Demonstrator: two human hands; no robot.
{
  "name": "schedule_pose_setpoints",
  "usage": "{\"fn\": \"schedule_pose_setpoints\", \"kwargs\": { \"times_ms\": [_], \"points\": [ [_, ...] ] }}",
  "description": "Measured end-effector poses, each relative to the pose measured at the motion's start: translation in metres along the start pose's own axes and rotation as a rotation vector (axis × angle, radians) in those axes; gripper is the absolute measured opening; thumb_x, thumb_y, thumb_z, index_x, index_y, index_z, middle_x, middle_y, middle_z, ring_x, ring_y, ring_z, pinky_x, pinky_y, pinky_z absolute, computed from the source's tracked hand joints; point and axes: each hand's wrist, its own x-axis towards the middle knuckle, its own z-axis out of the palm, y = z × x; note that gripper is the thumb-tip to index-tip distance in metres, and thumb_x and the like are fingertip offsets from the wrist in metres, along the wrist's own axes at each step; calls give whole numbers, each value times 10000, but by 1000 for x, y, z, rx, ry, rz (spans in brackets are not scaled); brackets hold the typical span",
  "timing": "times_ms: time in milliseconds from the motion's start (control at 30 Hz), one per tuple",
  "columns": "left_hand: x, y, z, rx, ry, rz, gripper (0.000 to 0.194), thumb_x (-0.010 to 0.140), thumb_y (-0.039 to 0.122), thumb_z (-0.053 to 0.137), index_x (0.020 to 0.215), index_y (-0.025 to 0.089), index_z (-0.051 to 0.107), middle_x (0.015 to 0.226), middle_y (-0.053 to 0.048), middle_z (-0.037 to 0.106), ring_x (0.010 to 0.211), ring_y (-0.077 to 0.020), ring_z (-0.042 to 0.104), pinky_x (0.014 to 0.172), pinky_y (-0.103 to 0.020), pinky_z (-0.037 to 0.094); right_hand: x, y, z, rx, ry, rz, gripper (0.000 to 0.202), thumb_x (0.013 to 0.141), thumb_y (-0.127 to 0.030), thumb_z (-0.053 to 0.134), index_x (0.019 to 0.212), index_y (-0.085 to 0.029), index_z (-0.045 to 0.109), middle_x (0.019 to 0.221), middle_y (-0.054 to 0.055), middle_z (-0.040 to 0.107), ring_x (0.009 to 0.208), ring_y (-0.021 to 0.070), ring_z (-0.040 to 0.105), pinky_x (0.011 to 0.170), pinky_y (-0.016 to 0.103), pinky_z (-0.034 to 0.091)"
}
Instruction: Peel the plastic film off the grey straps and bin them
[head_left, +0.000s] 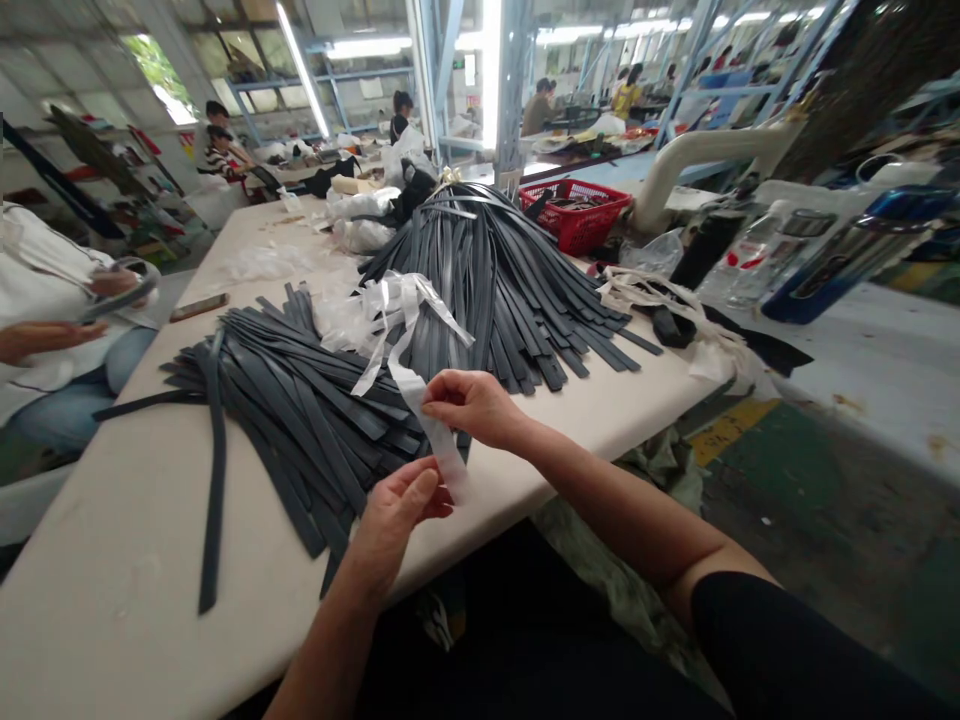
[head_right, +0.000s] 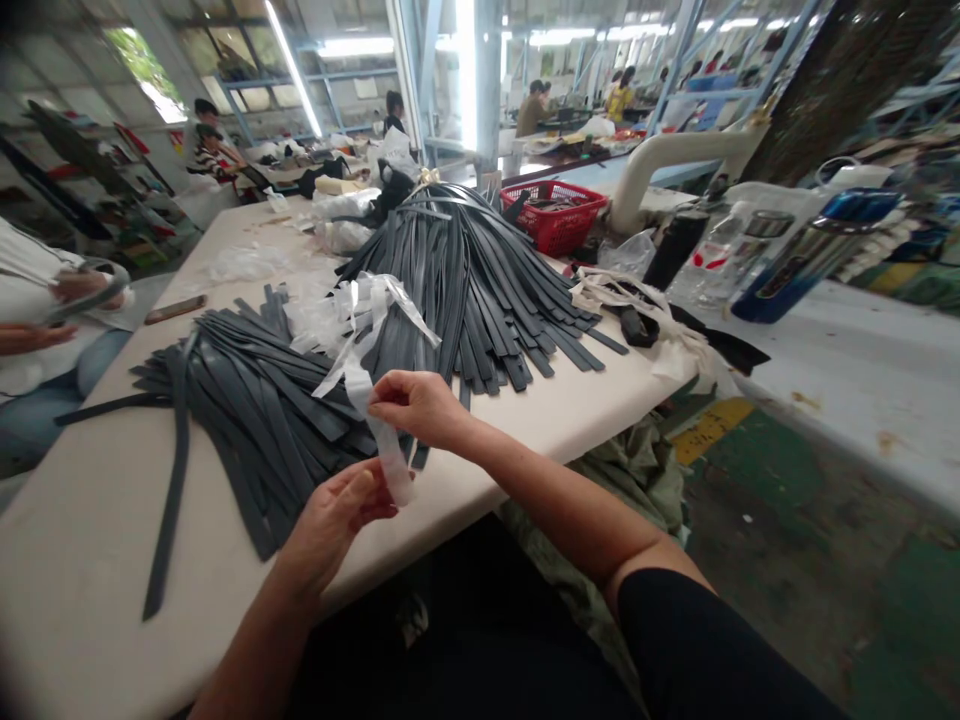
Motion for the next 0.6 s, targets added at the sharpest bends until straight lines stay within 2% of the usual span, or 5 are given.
{"fn": "schedule_pose_setpoints", "kwargs": {
  "times_ms": [133,300,433,533,600],
  "points": [
    [8,-8,23,-21,-51,-85,461,691,530,820,901,121,793,893,-156,779,710,-197,713,666,-254,540,-1,5,-1,24,22,-43,75,782,-199,697,793,-146,645,669,-57,570,579,72,476,573,185,408],
    [11,-17,23,26,-14,-162,472,638,533,852,859,120,798,916,-162,782,766,-231,725,703,-278,556,-8,15,-6,-34,15,-62,28,812,-145,698,824,-139,674,670,-60,602,607,79,527,602,178,422],
    [19,-25,25,43,32,-210,539,504,554,911,771,100,793,797,-155,776,731,-230,716,688,-266,564,-14,19,-9,-148,-8,-84,41,832,-149,722,872,-142,716,708,-57,659,630,76,582,599,157,430],
    [25,-30,23,-35,55,-249,507,398,501,957,663,113,768,678,-121,752,658,-228,703,653,-285,579,-16,17,-31,-461,-22,-20,140,897,-275,706,1015,-201,724,806,-73,719,688,62,644,635,130,452],
    [26,-35,16,-113,118,-235,451,348,435,978,588,145,730,618,-75,732,614,-222,693,632,-305,594,-20,17,-64,-720,40,77,189,951,-354,649,1099,-251,705,910,-72,741,769,65,677,692,131,468]
  ]
}}
